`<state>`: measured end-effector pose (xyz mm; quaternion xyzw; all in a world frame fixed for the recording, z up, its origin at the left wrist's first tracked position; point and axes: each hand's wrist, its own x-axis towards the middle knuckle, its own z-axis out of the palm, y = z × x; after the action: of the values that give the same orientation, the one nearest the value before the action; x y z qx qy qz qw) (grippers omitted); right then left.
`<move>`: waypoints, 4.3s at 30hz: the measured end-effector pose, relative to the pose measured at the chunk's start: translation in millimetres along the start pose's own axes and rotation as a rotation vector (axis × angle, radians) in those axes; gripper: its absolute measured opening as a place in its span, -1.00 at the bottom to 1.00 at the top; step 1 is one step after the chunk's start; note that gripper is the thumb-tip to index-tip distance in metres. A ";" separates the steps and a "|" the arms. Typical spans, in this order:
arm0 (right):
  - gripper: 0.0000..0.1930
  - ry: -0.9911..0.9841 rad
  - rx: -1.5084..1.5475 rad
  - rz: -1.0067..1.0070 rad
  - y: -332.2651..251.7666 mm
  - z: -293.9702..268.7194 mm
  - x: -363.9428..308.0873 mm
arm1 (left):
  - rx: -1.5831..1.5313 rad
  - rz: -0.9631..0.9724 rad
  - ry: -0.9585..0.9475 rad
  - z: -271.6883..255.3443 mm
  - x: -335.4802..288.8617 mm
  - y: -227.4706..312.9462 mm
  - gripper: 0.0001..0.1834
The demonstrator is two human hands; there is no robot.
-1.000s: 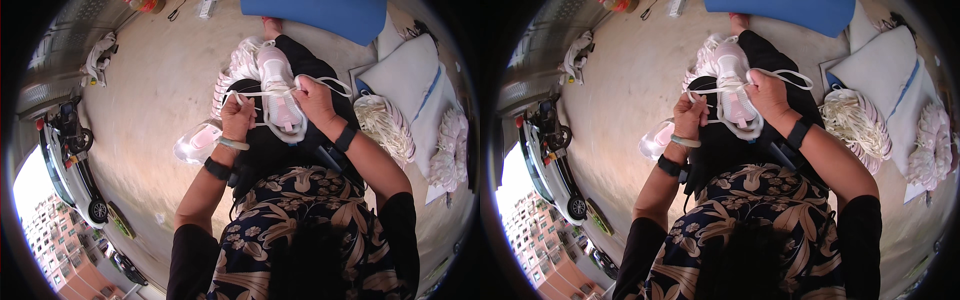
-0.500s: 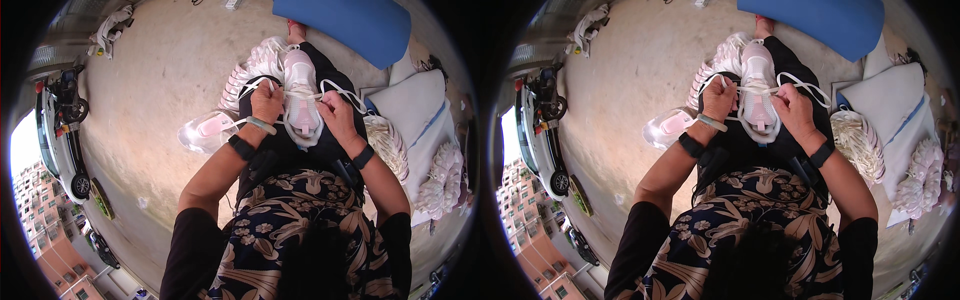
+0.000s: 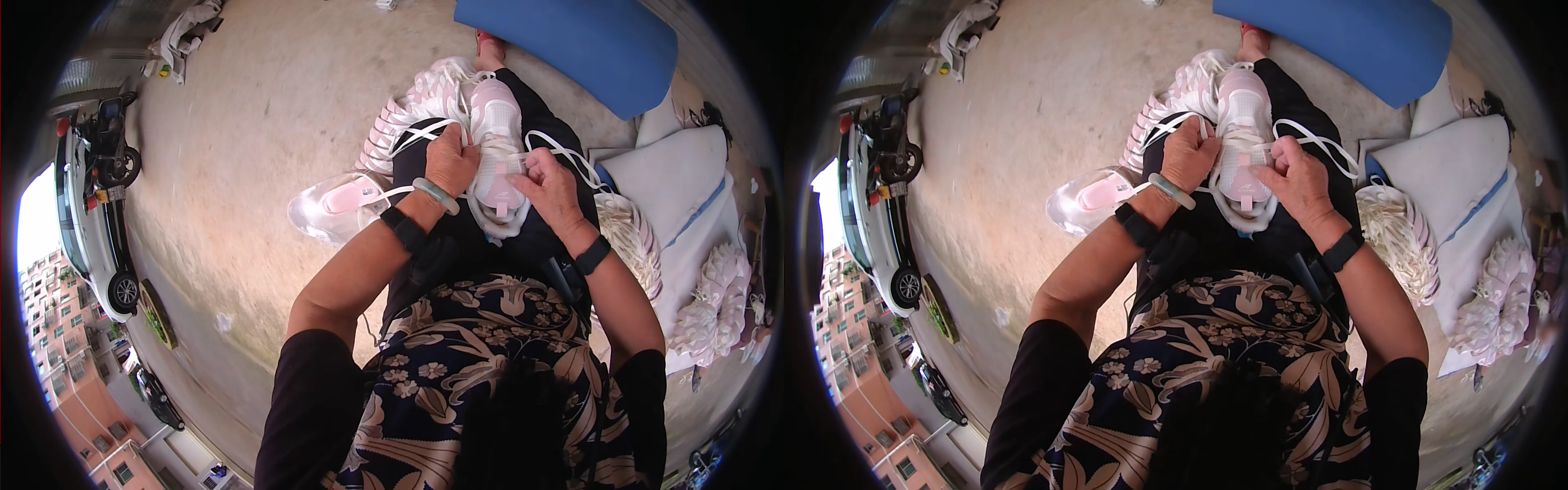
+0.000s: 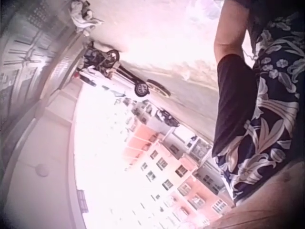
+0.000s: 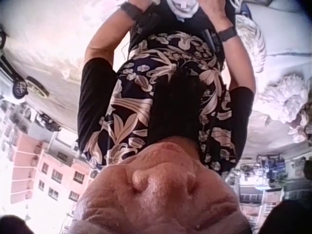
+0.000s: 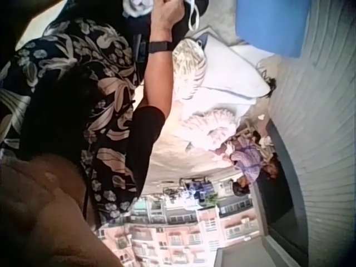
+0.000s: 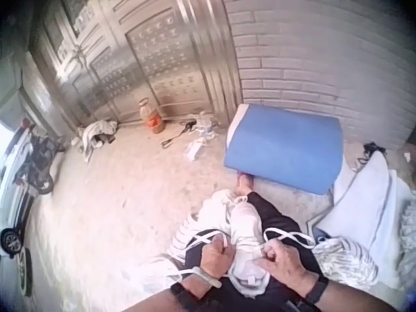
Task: Lacing a white and pink shoe in a workshop area.
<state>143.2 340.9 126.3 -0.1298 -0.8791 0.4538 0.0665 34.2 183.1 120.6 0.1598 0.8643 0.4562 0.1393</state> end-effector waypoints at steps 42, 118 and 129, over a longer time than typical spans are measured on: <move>-0.90 0.013 -0.648 -0.302 -15.5 -58.0 -36.8 | 0.212 0.307 -0.019 -13.6 -31.7 7.1 -0.70; -0.74 0.003 -0.273 -0.156 -3.0 -0.5 -5.9 | 0.421 0.463 -0.017 31.7 -13.8 31.5 -0.86; -0.71 0.041 -0.152 -0.111 3.8 -4.0 -8.7 | 0.522 0.636 -0.049 38.2 -9.1 44.6 -0.87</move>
<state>153.1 343.7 125.5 -0.0946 -0.9154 0.3784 0.0993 63.9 231.6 137.8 0.4598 0.8549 0.2380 -0.0331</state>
